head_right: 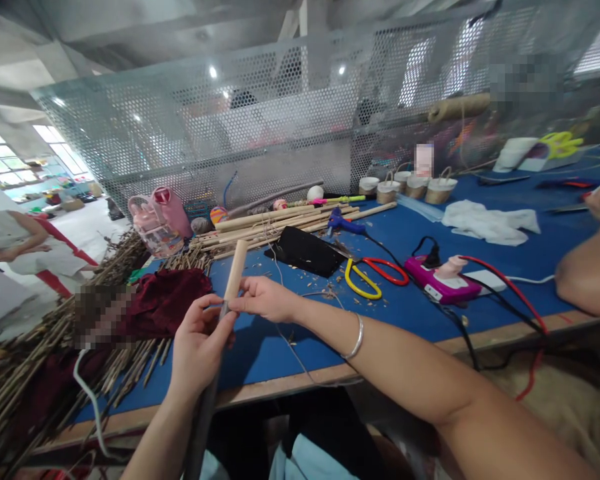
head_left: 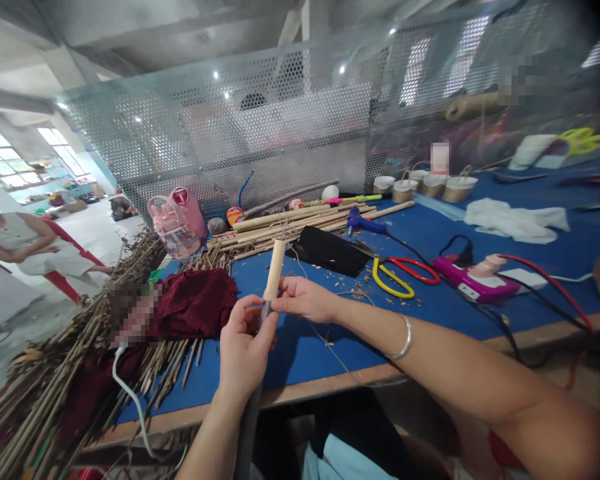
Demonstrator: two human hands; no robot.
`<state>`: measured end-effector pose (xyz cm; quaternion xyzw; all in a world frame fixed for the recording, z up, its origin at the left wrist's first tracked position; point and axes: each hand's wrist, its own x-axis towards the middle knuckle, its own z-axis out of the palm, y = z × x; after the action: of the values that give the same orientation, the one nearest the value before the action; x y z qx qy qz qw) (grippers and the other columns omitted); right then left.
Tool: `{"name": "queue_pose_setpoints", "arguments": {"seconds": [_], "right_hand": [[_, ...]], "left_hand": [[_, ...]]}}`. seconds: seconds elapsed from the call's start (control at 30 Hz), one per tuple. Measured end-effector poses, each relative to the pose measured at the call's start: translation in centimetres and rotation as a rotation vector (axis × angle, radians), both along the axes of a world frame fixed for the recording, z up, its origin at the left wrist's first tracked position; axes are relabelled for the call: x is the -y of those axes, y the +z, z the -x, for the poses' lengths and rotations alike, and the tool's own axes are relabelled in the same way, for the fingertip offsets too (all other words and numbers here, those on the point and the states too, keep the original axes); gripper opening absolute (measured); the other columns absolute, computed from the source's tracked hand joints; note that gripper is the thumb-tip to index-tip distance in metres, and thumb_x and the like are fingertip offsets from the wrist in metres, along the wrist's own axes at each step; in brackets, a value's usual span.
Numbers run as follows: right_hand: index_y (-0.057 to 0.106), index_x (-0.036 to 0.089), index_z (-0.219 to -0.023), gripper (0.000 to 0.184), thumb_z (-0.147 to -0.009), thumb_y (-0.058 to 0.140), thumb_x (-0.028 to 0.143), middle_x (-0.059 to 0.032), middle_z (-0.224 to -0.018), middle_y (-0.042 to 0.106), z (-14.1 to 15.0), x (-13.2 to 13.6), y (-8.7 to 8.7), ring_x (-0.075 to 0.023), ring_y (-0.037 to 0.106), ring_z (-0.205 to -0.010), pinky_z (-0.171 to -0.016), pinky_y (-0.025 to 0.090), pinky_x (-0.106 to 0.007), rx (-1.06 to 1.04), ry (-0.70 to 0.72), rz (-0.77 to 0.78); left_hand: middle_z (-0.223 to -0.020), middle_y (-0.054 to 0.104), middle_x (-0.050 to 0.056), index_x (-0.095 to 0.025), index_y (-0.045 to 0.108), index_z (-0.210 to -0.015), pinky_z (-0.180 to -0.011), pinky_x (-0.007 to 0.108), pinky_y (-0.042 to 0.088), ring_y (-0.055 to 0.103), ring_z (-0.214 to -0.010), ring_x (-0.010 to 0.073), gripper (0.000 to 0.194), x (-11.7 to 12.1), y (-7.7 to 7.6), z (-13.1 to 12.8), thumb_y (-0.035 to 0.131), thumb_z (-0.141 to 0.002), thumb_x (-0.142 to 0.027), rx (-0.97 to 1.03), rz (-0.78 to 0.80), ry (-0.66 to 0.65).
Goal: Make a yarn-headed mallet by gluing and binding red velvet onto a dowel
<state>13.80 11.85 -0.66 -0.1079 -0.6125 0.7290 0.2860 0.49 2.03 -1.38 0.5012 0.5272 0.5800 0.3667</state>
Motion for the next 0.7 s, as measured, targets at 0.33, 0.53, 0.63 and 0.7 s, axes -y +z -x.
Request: {"name": "queue_pose_setpoints", "arguments": {"seconds": [0.33, 0.53, 0.63, 0.7], "right_hand": [[0.052, 0.012, -0.113, 0.048, -0.077, 0.069, 0.039, 0.0047, -0.064, 0.057, -0.4, 0.3, 0.4, -0.0009, 0.032, -0.038, -0.036, 0.017, -0.017, 0.033, 0.092, 0.063], [0.057, 0.011, -0.093, 0.041, -0.07, 0.075, 0.04, 0.0024, -0.067, 0.059, 0.1, 0.5, -0.1, -0.0031, 0.043, -0.047, -0.042, 0.025, -0.017, 0.013, -0.051, 0.06], [0.059, 0.011, -0.088, 0.039, -0.067, 0.078, 0.037, 0.0016, -0.072, 0.061, 0.1, 0.7, 0.1, -0.005, 0.051, -0.057, -0.052, 0.036, -0.017, -0.011, -0.093, 0.028], [0.06, 0.011, -0.088, 0.039, -0.066, 0.078, 0.037, 0.0011, -0.072, 0.062, 0.0, 0.9, 0.4, -0.0066, 0.054, -0.061, -0.057, 0.04, -0.019, -0.028, -0.07, 0.028]], "left_hand": [[-0.07, 0.065, -0.002, -0.02, 0.045, -0.095, -0.043, 0.02, 0.044, 0.054, -0.043, 0.008, 0.035, -0.3, 0.6, 0.4, 0.068, -0.075, -0.035, 0.237, 0.045, -0.138], [-0.081, 0.066, 0.001, -0.021, 0.05, -0.1, -0.059, 0.023, 0.048, 0.063, -0.068, 0.0142, 0.047, 0.8, 1.1, 0.2, 0.076, -0.065, -0.036, -0.03, 0.102, 0.07], [-0.079, 0.066, 0.002, -0.02, 0.056, -0.095, -0.058, 0.022, 0.046, 0.062, -0.07, 0.0145, 0.04, 1.5, 1.1, -0.1, 0.078, -0.063, -0.033, -0.188, 0.02, 0.24], [-0.074, 0.067, 0.002, -0.018, 0.055, -0.098, -0.059, 0.024, 0.048, 0.063, -0.065, 0.0144, 0.042, 1.5, 1.2, -0.1, 0.076, -0.065, -0.035, -0.04, 0.055, 0.157]]}}
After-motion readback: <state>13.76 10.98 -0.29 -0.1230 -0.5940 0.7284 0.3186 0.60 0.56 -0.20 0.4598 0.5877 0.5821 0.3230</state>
